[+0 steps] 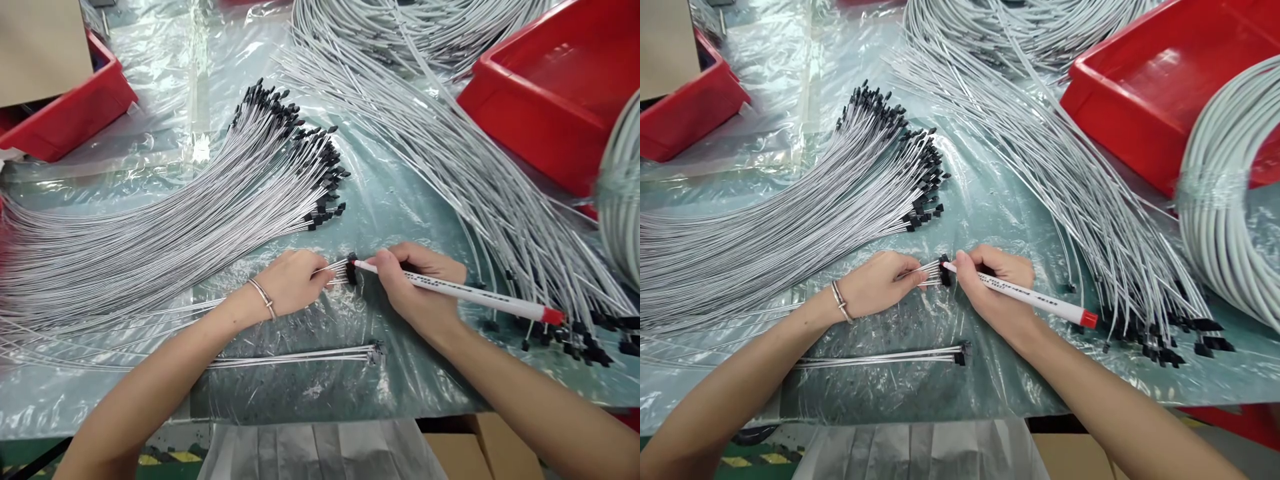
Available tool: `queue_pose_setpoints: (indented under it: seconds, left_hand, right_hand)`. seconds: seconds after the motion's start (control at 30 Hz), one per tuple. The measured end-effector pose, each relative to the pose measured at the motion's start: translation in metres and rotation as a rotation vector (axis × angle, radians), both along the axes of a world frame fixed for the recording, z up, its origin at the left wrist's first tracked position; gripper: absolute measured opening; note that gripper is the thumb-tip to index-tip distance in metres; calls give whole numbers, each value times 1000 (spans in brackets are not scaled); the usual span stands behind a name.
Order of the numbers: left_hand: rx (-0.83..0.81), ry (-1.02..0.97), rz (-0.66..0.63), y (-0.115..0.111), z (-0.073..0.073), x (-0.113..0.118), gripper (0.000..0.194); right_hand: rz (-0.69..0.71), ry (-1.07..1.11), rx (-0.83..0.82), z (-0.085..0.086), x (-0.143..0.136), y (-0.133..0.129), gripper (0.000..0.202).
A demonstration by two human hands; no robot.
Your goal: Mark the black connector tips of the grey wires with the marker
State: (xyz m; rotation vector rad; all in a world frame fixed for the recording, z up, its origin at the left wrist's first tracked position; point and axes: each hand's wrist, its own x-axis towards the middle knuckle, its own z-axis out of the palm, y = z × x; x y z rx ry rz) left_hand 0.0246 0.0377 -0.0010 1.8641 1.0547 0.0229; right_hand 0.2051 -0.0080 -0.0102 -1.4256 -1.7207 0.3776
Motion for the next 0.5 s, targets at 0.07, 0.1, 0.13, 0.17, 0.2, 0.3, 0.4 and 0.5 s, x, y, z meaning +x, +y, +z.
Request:
queue_pose_setpoints:
  seconds: [0.07, 0.1, 0.13, 0.17, 0.2, 0.3, 0.4, 0.5]
  left_hand:
    - [2, 4, -1, 0, 0, 0, 34]
    - [1, 5, -4, 1, 0, 0, 34]
    - [1, 5, -6, 1, 0, 0, 33]
    - [2, 4, -6, 1, 0, 0, 33]
    - [4, 4, -4, 1, 0, 0, 33]
    - [6, 6, 0, 0, -1, 1, 34]
    - [4, -3, -2, 0, -1, 1, 34]
    - [4, -21, -9, 0, -2, 1, 36]
  right_hand:
    - [3, -2, -15, 0, 0, 0, 26]
    - [6, -2, -23, 0, -1, 1, 26]
    - [8, -4, -28, 0, -1, 1, 26]
    - [6, -7, -28, 0, -1, 1, 26]
    - [6, -7, -25, 0, -1, 1, 27]
    - [13, 1, -17, 0, -1, 0, 28]
    - [12, 14, -9, 0, -1, 0, 25]
    - [6, 34, -10, 0, -2, 1, 24]
